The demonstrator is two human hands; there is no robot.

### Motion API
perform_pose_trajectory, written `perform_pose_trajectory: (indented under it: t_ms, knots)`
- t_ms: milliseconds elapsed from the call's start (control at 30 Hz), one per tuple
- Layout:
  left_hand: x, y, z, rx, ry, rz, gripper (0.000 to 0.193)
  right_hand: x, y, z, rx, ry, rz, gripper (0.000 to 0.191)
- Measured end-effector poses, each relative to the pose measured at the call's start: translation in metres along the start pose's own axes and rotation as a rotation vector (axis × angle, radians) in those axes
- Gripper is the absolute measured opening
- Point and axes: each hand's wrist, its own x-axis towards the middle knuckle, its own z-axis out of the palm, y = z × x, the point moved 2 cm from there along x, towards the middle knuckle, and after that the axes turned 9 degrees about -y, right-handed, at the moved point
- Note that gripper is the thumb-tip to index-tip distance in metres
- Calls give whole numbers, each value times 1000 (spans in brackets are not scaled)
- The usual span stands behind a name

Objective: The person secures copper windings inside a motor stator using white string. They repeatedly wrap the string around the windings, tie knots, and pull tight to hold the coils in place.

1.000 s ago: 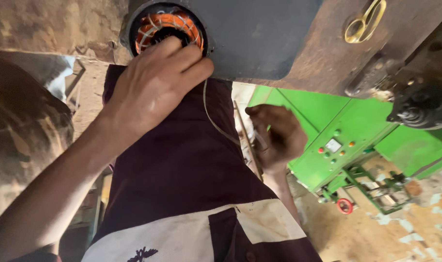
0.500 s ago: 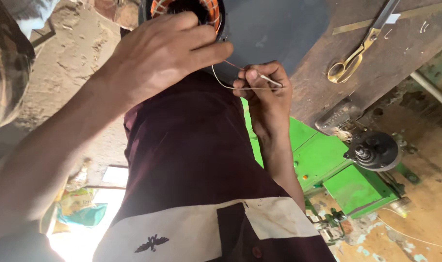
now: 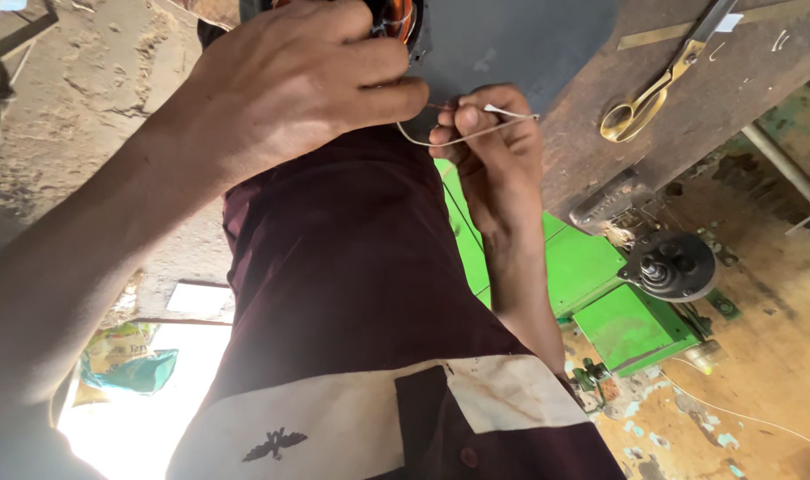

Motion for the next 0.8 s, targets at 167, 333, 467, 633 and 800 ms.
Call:
perform_pose_trajectory:
  t_ms: [167,333,467,633,800]
  knots:
    - [1,-3,-3,-62,-57,-26,17,-8,-31,8,-575,-319,-297,14]
    - [-2,-5,-5,23,-7,-80,27,-9,-52,-24,-682,-430,-264,11]
    - [-7,-7,-11,96,-32,-131,24,-16,-87,-50,-627,-168,-423,9]
    - [-19,-3,-16,338,-79,-214,16,-58,-141,-46,-903,87,-1362,26]
    - [-31,13,-13,513,-151,-247,6,-83,-163,-53,-1309,399,-1838,26]
